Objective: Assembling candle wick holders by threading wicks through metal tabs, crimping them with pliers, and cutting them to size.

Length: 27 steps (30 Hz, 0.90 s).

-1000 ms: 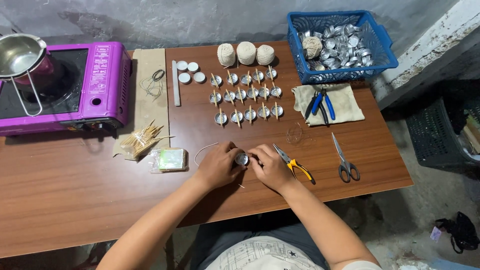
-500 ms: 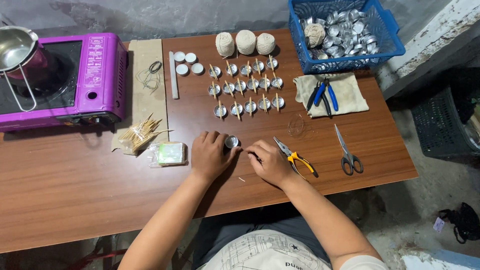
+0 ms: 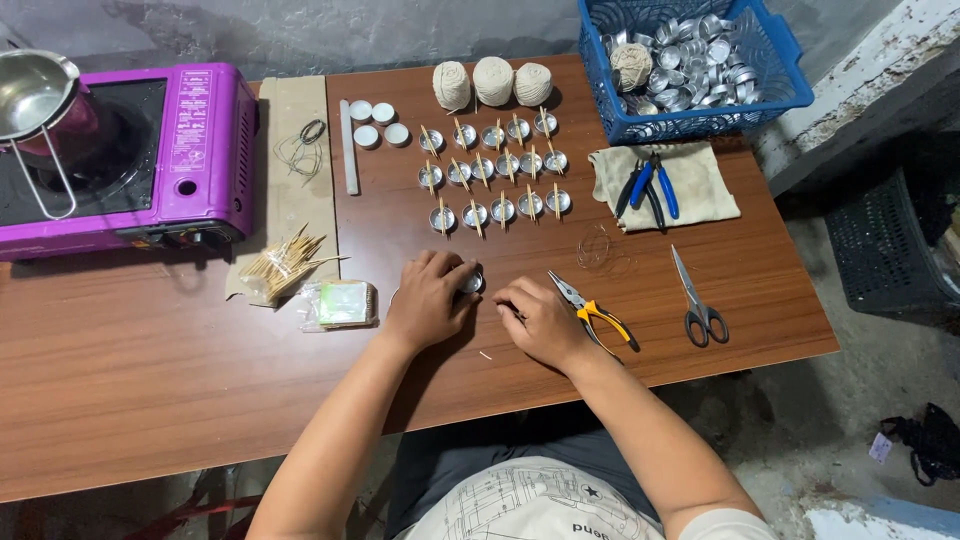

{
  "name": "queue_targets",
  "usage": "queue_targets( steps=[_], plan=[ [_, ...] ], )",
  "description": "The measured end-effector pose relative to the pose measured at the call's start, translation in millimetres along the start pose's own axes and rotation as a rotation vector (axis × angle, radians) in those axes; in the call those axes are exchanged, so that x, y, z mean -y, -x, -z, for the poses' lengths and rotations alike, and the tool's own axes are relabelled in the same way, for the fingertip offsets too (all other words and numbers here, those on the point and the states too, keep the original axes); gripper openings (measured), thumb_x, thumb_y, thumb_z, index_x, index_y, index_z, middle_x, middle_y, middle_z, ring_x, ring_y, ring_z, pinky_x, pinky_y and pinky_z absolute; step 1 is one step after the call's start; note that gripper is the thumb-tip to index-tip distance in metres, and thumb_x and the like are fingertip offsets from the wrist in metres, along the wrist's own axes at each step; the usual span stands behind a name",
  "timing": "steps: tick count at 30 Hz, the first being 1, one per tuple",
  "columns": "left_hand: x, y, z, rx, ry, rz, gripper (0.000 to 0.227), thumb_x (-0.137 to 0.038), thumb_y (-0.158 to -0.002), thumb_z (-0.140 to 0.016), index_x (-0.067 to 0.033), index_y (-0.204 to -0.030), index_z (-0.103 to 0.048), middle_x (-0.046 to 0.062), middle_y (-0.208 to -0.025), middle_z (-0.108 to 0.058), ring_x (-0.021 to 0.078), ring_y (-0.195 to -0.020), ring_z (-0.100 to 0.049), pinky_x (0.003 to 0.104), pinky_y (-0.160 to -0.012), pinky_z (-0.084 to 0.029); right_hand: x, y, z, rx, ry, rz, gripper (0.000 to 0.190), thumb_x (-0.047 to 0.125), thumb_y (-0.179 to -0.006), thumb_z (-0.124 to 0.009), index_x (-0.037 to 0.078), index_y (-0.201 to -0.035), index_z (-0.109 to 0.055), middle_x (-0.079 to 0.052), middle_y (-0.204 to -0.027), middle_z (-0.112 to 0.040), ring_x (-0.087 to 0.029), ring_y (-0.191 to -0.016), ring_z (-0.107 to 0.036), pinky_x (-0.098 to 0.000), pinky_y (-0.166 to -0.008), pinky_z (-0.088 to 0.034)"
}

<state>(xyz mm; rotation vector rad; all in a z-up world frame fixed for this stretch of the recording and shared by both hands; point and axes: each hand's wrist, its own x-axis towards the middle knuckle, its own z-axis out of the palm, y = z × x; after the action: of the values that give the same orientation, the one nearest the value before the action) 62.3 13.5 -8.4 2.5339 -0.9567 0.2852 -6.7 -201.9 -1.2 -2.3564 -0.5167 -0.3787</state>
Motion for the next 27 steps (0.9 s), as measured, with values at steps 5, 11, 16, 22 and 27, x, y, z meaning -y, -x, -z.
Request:
queue_targets(
  steps=[5,11,16,22,27],
  plan=[
    [9,2,-16,0.021,0.044,0.057,0.047,-0.038,-0.083,-0.076,-0.0244,-0.127,-0.068,0.003,-0.108,-0.063,0.0287,-0.111,-0.059,0.04,-0.087,-0.045,3,0,2,0.005,-0.02,-0.007,0.012,0.009,-0.09,-0.07,0.01,-0.102,-0.071,-0.01,-0.09,-0.069,-0.034,-0.083,-0.073,-0.0411,-0.068,-0.061],
    [-3,4,36,-0.052,0.093,0.116,0.076,-0.04,-0.08,-0.081,-0.0144,-0.146,-0.055,0.013,-0.123,-0.062,0.0339,-0.116,-0.058,0.045,-0.093,-0.044,-2,2,0,0.013,-0.03,-0.004,0.013,0.009,-0.09,-0.07,0.01,-0.102,-0.072,-0.01,-0.09,-0.069,-0.035,-0.084,-0.073,-0.0418,-0.07,-0.06],
    [17,21,66,-0.212,-0.001,0.073,0.043,-0.031,-0.085,-0.077,-0.0163,-0.125,-0.071,0.008,-0.106,-0.067,0.0316,-0.103,-0.065,0.043,-0.084,-0.049,-4,3,-1,0.024,-0.018,-0.006,0.013,0.01,-0.089,-0.07,0.011,-0.102,-0.072,-0.009,-0.09,-0.069,-0.033,-0.085,-0.073,-0.041,-0.071,-0.06],
    [29,33,47,0.278,-0.314,0.242,0.045,-0.035,-0.091,-0.065,-0.0175,-0.133,-0.066,0.006,-0.113,-0.064,0.0289,-0.121,-0.052,0.042,-0.092,-0.036,-5,5,-2,0.029,-0.032,-0.021,0.013,0.011,-0.089,-0.07,0.012,-0.102,-0.072,-0.009,-0.09,-0.069,-0.034,-0.085,-0.073,-0.0415,-0.073,-0.06],
    [39,25,75,-0.001,-0.318,0.193,0.022,-0.032,-0.088,-0.074,-0.0252,-0.109,-0.076,-0.001,-0.099,-0.069,0.0248,-0.101,-0.065,0.044,-0.086,-0.046,-2,5,-1,0.013,-0.041,-0.031,0.013,0.009,-0.089,-0.07,0.013,-0.101,-0.072,-0.009,-0.09,-0.069,-0.034,-0.086,-0.072,-0.0423,-0.074,-0.06]
  ],
)
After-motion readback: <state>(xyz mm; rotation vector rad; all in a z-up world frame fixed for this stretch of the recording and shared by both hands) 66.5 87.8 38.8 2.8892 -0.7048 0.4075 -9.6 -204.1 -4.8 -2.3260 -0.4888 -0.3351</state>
